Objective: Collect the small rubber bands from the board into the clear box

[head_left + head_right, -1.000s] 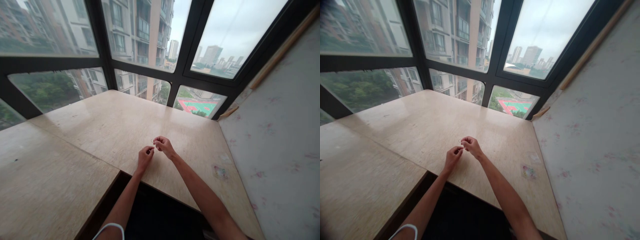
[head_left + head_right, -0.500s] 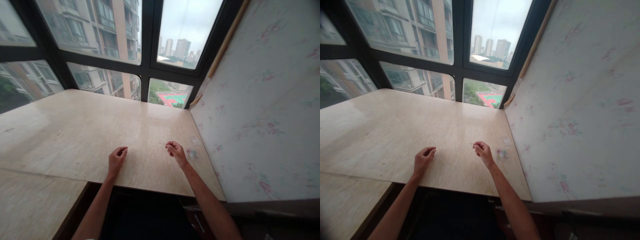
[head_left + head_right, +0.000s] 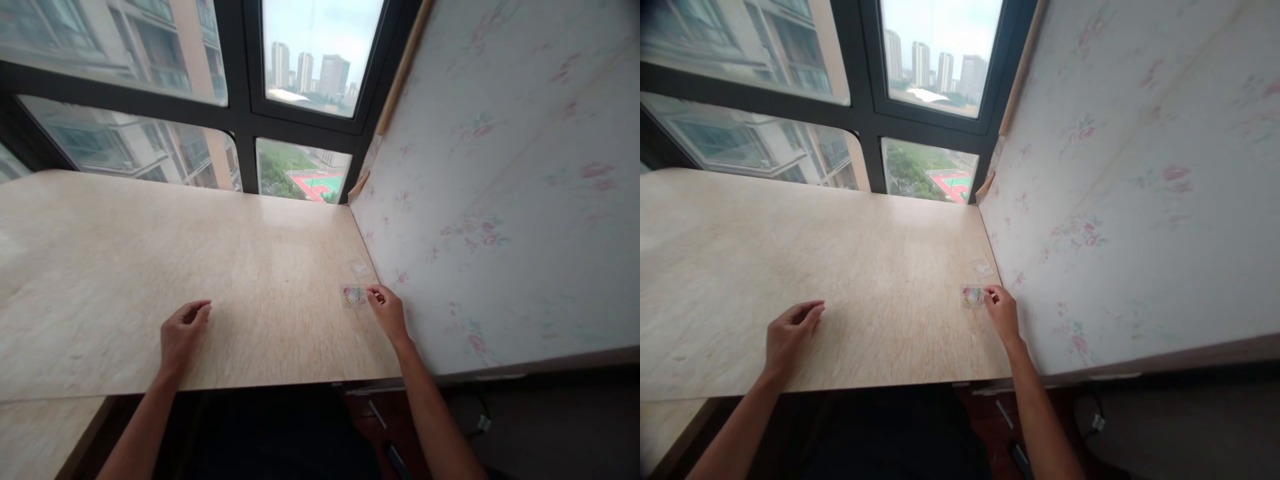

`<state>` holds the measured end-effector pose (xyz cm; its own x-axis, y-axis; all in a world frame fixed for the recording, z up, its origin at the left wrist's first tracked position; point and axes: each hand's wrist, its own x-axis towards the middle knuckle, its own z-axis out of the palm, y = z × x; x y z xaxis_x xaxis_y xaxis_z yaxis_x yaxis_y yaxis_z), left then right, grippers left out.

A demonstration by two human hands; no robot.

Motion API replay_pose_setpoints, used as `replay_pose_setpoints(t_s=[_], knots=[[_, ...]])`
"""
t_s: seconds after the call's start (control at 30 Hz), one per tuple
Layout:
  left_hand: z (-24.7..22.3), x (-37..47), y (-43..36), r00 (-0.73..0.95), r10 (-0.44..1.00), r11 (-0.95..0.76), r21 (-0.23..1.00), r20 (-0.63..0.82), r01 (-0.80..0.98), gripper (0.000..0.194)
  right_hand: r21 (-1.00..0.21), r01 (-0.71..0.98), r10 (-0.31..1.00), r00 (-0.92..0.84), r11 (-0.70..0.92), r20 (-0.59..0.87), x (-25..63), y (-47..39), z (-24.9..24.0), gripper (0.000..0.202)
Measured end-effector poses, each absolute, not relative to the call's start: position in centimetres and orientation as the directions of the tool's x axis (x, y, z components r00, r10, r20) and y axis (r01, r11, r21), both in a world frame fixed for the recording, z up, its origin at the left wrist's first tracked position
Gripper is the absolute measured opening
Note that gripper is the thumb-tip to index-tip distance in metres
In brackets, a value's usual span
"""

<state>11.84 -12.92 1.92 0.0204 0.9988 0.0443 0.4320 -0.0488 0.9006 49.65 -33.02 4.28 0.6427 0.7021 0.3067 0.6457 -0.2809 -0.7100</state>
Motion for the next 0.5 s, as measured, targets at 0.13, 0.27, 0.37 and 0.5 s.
replay_pose_setpoints(t_s=[0.13,0.27,0.37,0.5], knots=[[2.0,11.9,-13.0,0.008,0.999,-0.044,0.896,0.046,0.442,0.037,-0.616,0.734,0.776,0.554,-0.286,0.300,50.4,-33.2,3.6,0.028],[1.6,11.9,-12.8,0.001,0.999,-0.035,0.891,0.039,0.452,0.036,-0.620,0.733,0.755,0.567,-0.281,0.328,50.7,-33.9,3.6,0.032],[1.2,11.8,-12.8,0.009,0.999,-0.047,0.883,0.049,0.467,0.035,-0.645,0.702,0.745,0.596,-0.301,0.301,50.8,-34.5,3.3,0.033],[1.2,11.8,-13.0,0.036,0.997,-0.074,0.870,0.065,0.487,0.034,-0.708,0.635,0.763,0.610,-0.311,0.212,50.3,-35.3,2.0,0.034]])
